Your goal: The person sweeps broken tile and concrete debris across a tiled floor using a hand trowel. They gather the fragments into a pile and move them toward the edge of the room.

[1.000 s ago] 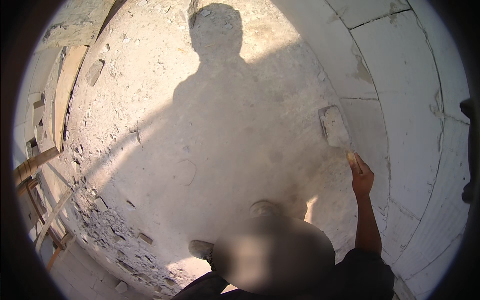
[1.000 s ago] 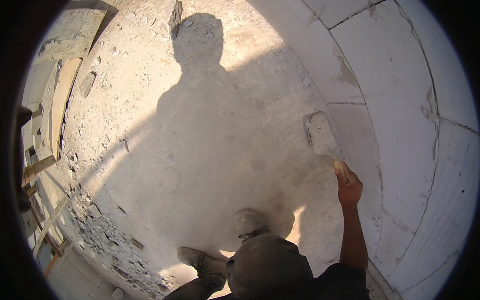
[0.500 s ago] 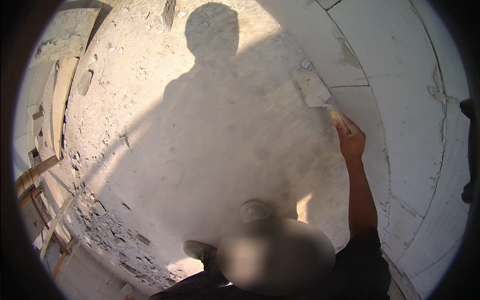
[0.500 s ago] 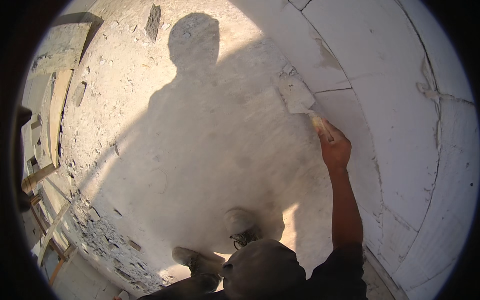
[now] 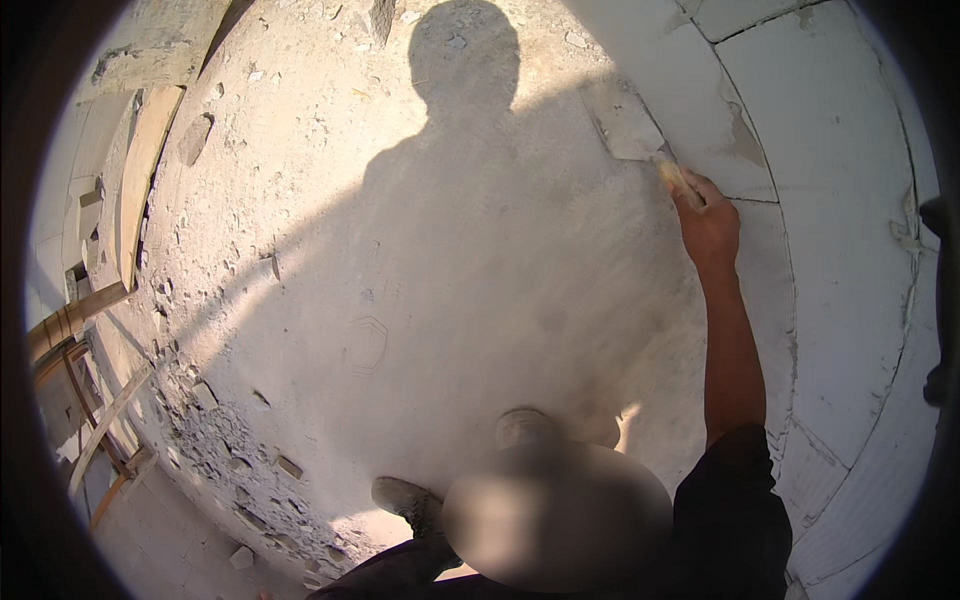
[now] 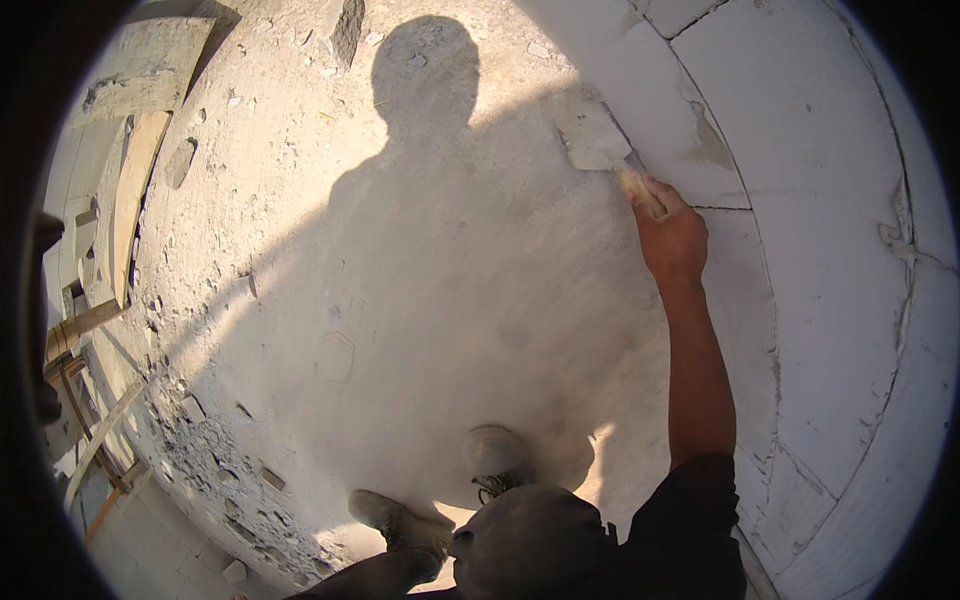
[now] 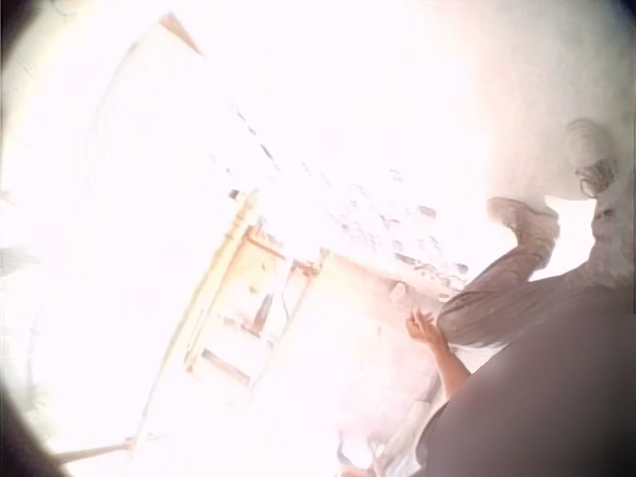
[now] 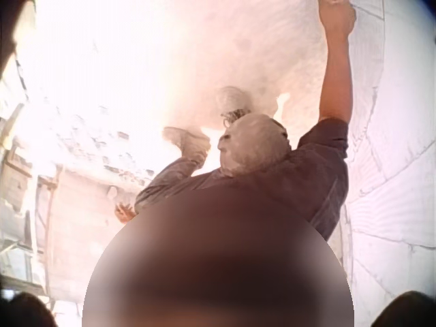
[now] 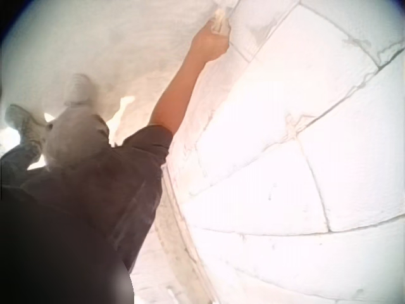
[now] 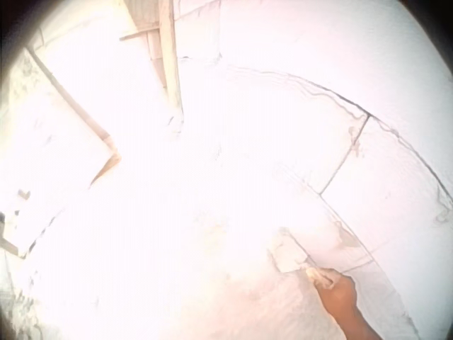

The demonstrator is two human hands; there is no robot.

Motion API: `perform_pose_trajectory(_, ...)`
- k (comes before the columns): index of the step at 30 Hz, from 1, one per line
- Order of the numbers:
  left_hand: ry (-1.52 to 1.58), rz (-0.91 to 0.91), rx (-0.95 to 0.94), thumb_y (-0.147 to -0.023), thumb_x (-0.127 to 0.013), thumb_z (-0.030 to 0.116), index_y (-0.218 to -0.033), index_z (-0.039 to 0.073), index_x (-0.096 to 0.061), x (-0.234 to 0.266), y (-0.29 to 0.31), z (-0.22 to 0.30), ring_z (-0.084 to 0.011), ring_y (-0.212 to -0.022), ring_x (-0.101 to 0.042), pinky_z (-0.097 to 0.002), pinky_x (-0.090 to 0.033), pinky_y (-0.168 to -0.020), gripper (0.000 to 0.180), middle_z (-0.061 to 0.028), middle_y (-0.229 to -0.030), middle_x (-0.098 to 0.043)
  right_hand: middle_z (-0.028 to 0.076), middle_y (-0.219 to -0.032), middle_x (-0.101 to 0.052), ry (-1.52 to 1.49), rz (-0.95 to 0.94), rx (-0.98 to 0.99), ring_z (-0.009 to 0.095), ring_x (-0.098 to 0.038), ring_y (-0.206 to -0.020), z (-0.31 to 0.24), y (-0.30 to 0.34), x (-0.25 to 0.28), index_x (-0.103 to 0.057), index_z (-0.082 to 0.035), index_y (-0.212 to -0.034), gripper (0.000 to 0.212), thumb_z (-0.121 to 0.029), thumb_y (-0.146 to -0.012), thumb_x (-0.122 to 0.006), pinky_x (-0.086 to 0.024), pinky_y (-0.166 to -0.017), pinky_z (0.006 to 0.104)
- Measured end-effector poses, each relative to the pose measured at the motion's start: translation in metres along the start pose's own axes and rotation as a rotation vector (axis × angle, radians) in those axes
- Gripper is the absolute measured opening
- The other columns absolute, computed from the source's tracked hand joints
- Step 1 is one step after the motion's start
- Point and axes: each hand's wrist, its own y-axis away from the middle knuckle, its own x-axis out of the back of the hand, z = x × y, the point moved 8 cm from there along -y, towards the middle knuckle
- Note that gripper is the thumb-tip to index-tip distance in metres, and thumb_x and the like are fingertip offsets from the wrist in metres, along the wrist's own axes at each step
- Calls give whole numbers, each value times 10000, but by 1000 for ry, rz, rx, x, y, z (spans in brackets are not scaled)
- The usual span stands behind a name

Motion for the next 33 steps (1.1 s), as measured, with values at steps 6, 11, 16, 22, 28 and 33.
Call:
perform_pose_trajectory(6,7,16,-27,-974,-687,289,-1282,-61,-564,5,6,-1,-254,-795,-659,-368,-535,-678,482,-189,-990,-674,155,-1162,-727,92,-27,117,303,-707,-1057,-46,-26,11,-683,-109,-1287,421,-374,-960,-656,-547,-909,386)
perform_pose_trajectory(11,51,54,16,-979,-678,303,-1272,-54,-574,8,19,-18,-239,-788,-648,-369,-526,-678,473,-168,-941,-668,133,-1221,-713,-35,-26,15,278,-700,-1100,-16,35,16,-684,-86,-1280,403,-300,-939,-705,-539,-962,380)
perform_pose_trajectory(16,4,66,75,-986,-667,318,-1266,-45,-580,14,28,-11,-224,-802,-643,-364,-518,-681,467,-152,-904,-665,151,-1077,-741,13,8,48,358,-695,-1031,-93,-85,-47,-707,-133,-1226,448,-457,-919,-666,-541,-884,436)
perform_pose_trajectory(22,-121,74,55,-996,-652,333,-1266,-30,-585,20,36,3,-215,-822,-642,-352,-510,-698,457,-139,-895,-673,154,-1080,-740,165,9,66,360,-695,-1039,-129,-106,-29,-723,-127,-1195,452,-476,-911,-674,-543,-888,434)
perform_pose_trajectory(28,-173,104,-15,-1000,-648,331,-1260,-29,-595,42,53,-50,-213,-792,-640,-350,-511,-709,446,-135,-914,-688,137,-1063,-752,91,31,34,348,-716,-992,-83,-63,-26,-735,-143,-1182,423,-467,-919,-671,-551,-867,408)
perform_pose_trajectory(33,-281,131,-166,-1005,-643,337,-1237,-32,-611,46,51,-44,-206,-774,-635,-348,-511,-693,437,-128,-896,-689,147,-1078,-744,246,17,50,338,-700,-1036,-159,-165,-53,-733,-168,-1182,458,-517,-888,-689,-546,-869,430)
